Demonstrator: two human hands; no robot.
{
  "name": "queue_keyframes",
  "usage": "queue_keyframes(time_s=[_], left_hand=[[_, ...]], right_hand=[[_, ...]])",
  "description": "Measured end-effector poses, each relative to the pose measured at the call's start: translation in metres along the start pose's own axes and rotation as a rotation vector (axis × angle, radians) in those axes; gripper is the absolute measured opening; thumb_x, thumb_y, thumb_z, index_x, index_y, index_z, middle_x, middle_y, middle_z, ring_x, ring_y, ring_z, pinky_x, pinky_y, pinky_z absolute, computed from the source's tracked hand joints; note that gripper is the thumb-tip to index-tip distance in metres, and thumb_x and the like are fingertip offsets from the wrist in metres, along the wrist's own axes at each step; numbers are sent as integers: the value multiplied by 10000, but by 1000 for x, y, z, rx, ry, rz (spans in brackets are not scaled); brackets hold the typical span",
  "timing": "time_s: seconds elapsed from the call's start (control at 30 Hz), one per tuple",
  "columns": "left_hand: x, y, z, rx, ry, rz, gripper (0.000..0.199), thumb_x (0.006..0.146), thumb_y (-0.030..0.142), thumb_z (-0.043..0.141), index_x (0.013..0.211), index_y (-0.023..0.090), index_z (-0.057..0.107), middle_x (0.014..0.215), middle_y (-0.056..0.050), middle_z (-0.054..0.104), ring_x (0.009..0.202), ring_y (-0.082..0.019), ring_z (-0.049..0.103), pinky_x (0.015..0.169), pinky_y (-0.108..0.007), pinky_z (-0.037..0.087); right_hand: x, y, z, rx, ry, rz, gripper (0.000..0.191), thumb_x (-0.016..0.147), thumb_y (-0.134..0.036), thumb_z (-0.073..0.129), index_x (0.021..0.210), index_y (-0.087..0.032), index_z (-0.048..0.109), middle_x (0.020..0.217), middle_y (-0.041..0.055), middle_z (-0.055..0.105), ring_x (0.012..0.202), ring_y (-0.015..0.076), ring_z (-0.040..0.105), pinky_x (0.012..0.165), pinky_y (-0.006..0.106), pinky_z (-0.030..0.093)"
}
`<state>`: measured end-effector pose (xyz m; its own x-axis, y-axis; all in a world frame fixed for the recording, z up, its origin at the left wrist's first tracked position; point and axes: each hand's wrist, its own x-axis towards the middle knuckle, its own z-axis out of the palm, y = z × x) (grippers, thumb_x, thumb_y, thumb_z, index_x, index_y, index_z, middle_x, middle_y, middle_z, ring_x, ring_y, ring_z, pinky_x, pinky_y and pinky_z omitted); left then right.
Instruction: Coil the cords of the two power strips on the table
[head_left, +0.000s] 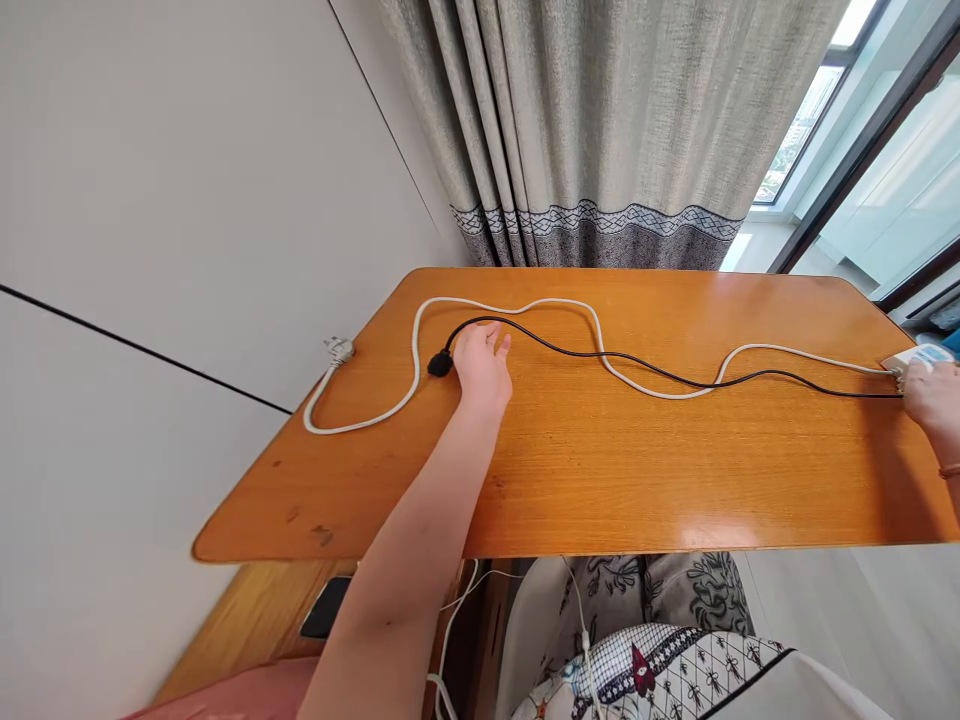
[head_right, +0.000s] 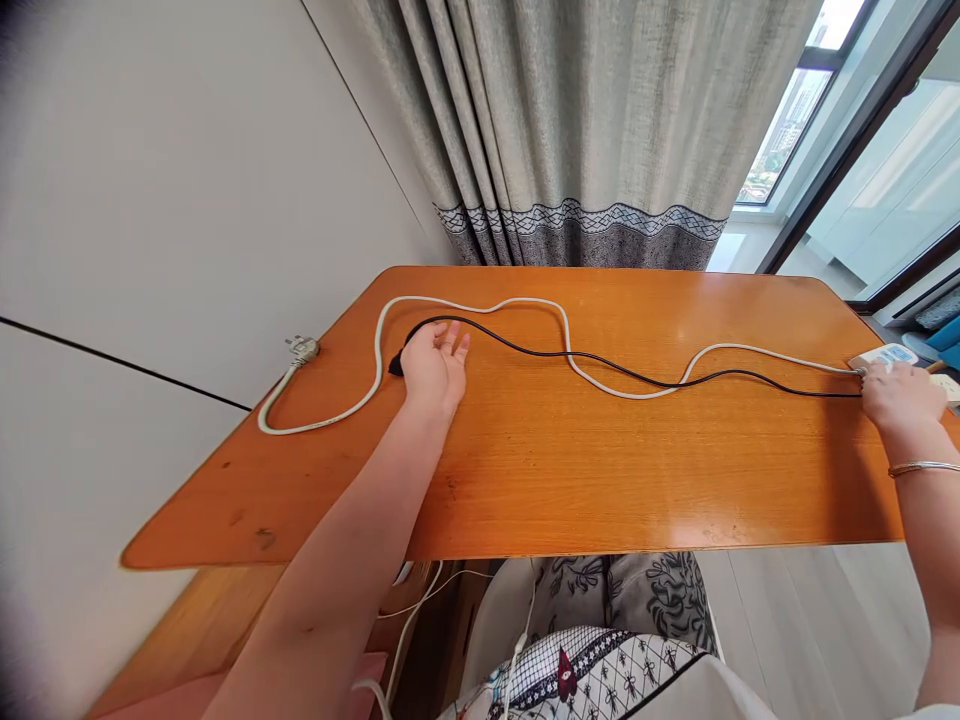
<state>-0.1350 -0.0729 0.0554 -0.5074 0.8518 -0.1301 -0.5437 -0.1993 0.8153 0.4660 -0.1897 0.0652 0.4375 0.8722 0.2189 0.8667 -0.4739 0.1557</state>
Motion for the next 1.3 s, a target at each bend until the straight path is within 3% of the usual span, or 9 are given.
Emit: queue_keyframes(time_s=[0.13,0.3,0.43,0.53,0.73,0.83,0.97,1.17,1.3], left_hand=[[1,-8,-2,17,-53,-5,185,652,173,651,761,209,506,932,-16,559,1111,-180,632,849,-253,478],[-12,-24,0,138,-98,-135,169,657,170,653,752,196,515,866,1,556,870,-130,652,704,-223,449],[-25,-41,1,319,-231,-291,138,719,199,637,846,190,585,896,-25,635,742,-111,649,663,-230,447],[-29,-53,0,482,-412,-172,90,760,197,627,848,184,617,878,-33,684,717,-117,647,705,-250,471],[-33,-60,-8,895,-828,407,173,819,189,621,985,188,670,1034,-88,736,940,-211,695,924,-391,536],[-40,-55,-10,1078,-1081,686,403,844,204,628,1247,183,638,1326,-141,674,1264,-284,617,1124,-490,445],[-48,-50,-8,1207,-1300,839,663,847,207,661,1481,160,473,1579,-169,477,1501,-306,403,1262,-546,265],[-47,-45,-2,1164,-1228,889,548,827,275,734,1351,196,594,1403,-140,645,1441,-322,480,1282,-593,157],[-39,-41,-1,969,-1071,703,429,774,385,793,1151,216,677,1152,-107,730,1141,-291,661,1146,-527,401]], right_hand=[[-12,-78,-24,-17,-48,-246,402,901,-146,419,1146,-124,737,1337,273,628,1213,385,598,879,479,505],[-46,-196,-42,314,-18,-644,483,968,-432,495,1320,-135,642,1336,199,658,1245,341,615,1078,478,471],[-78,-254,-56,243,-169,-829,754,917,-628,565,1461,-109,513,1406,234,598,1286,398,581,1088,530,439],[-88,-267,-61,149,-254,-780,823,881,-592,640,1510,-103,432,1352,243,618,1228,392,619,1039,490,468],[-86,-264,-59,123,-383,-752,377,988,-323,466,1276,-120,600,1248,179,699,1185,307,658,972,391,491],[-92,-268,-62,59,-320,-807,332,974,-272,452,1206,-119,632,1210,186,706,1141,317,673,924,386,488],[-107,-273,-78,116,-310,-781,342,978,-271,422,1237,-131,597,1103,162,745,954,288,719,754,337,460],[-123,-272,-115,604,-280,-872,193,934,-314,482,1008,-187,607,759,35,681,619,158,560,623,270,364],[-121,-280,-141,1149,-224,-964,210,937,-388,530,838,-204,552,650,-36,501,553,102,385,562,247,324]])
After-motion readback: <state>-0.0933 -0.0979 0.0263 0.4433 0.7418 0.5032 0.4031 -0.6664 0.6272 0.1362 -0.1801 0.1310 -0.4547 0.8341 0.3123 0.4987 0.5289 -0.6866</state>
